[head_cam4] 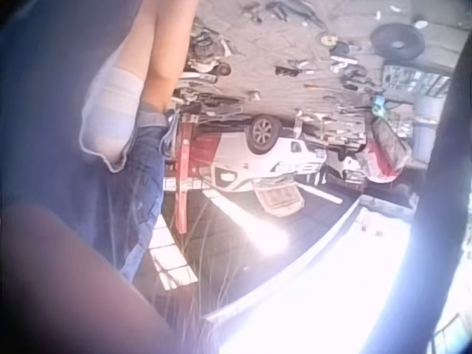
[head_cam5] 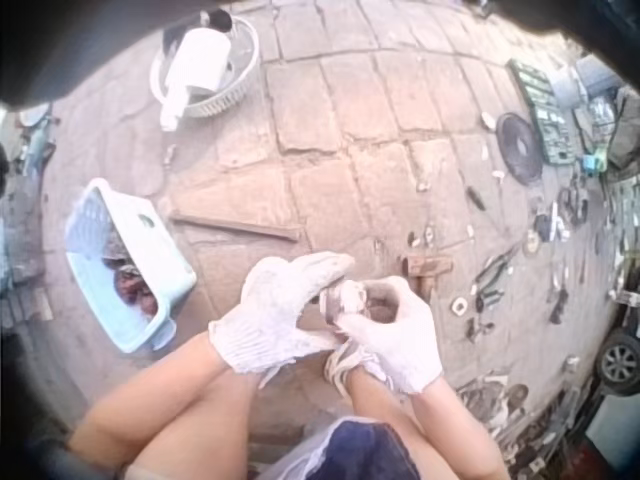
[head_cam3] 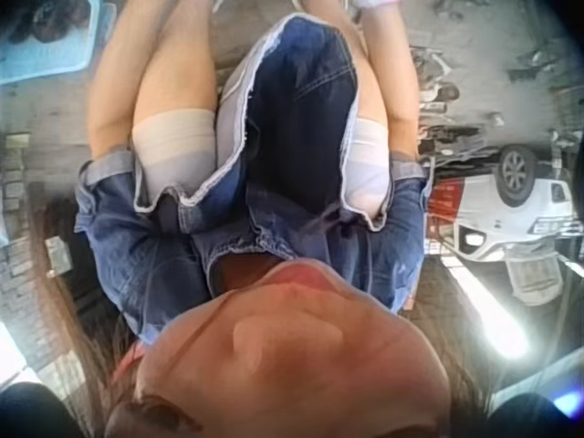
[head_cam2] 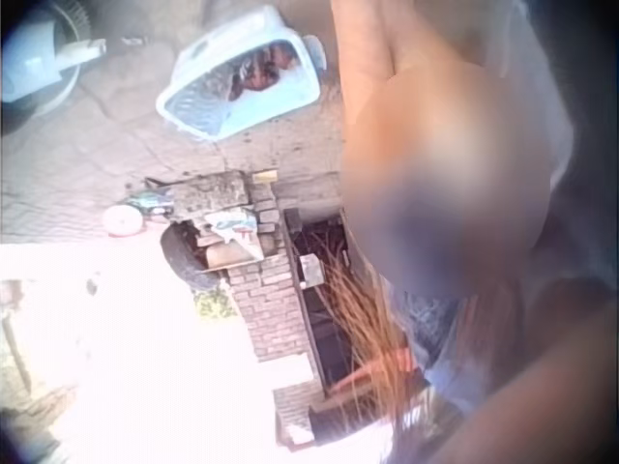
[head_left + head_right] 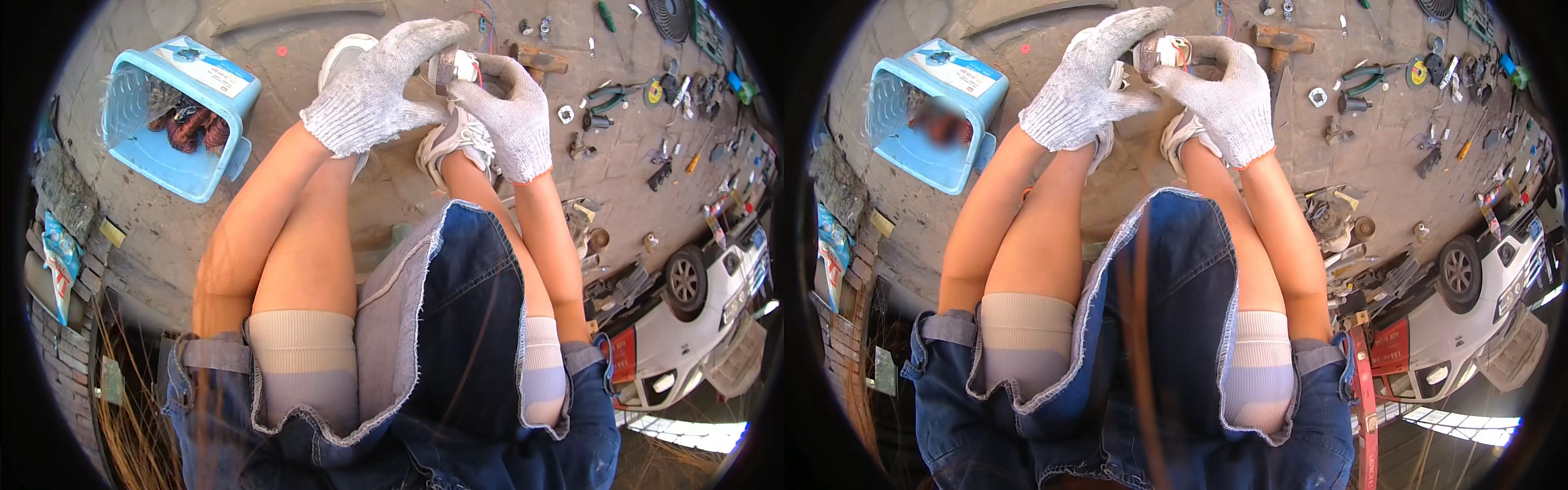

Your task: The person sits on the ground and disassembles a small white electrical component. They use pliers to pull out a copper coil and then use a screwdriver to pry open the remaining housing.

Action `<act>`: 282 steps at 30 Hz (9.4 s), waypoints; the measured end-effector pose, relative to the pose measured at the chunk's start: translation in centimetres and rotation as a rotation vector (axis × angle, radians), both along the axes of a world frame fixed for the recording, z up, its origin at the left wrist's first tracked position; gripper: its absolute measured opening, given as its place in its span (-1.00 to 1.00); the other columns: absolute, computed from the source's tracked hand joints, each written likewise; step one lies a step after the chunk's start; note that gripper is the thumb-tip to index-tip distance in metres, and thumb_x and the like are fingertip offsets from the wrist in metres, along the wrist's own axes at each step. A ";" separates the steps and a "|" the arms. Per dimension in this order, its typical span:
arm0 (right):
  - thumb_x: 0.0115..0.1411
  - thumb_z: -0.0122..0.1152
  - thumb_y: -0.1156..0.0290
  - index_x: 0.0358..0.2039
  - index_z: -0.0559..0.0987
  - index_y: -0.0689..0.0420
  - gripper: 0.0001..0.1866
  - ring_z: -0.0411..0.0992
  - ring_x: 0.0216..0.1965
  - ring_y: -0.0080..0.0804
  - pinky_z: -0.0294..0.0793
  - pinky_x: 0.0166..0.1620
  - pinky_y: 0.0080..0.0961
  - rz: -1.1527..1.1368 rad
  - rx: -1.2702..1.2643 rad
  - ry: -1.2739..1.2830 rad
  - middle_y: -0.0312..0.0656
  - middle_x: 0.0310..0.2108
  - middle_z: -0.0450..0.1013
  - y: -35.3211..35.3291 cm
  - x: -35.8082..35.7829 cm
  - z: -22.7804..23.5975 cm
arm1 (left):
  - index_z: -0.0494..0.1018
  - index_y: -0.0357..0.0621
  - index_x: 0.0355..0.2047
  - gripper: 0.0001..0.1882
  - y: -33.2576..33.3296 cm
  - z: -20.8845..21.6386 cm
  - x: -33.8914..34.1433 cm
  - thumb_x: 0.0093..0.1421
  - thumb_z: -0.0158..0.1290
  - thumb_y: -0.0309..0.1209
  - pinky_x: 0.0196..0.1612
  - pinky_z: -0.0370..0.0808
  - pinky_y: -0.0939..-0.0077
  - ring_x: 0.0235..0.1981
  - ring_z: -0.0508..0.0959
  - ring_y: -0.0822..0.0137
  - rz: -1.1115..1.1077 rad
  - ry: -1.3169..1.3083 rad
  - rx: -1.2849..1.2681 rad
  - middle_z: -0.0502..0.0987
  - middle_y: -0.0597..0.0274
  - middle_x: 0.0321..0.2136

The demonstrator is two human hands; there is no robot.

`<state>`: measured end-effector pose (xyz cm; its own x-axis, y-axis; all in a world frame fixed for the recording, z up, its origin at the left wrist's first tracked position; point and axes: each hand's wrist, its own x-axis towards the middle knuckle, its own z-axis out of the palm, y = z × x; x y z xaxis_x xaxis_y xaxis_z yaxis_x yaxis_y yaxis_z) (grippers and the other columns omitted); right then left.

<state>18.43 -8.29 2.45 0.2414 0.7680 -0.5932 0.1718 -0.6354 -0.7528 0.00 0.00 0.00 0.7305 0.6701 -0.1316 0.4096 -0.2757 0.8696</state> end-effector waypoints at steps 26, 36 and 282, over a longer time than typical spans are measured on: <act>0.28 0.05 0.17 0.19 0.33 0.18 -0.46 0.31 0.19 -0.14 0.25 0.28 -0.11 -0.693 -0.023 1.467 -0.06 0.16 0.36 -3.0 0.4 -2.3 | 0.40 -0.10 0.09 -0.29 0.1 3.5 2.0 -0.10 0.35 -0.25 0.01 0.44 0.31 -0.08 0.50 0.10 0.118 -0.096 -0.075 0.47 0.04 -0.11; 0.21 0.10 0.20 0.10 0.39 0.19 -0.50 0.42 0.05 -0.18 0.39 0.15 -0.17 -0.705 0.051 1.353 -0.07 0.05 0.43 -2.5 0.3 -1.1 | 0.46 -0.10 0.05 -0.35 0.0 2.5 2.2 -0.12 0.33 -0.30 -0.04 0.48 0.35 -0.13 0.56 0.14 0.122 -0.118 -0.129 0.54 0.08 -0.13; 0.27 -0.02 0.25 -0.49 0.43 0.27 -0.67 0.22 -0.59 -0.50 0.22 -0.48 -0.49 -0.102 -0.175 -0.355 -0.24 -0.67 0.30 -14.5 5.2 15.8 | 0.51 -0.12 -0.33 -0.71 -4.9 1.9 11.3 -0.16 0.18 -0.50 -0.07 0.42 0.23 -0.23 0.49 0.01 0.337 -0.327 0.032 0.51 0.12 -0.34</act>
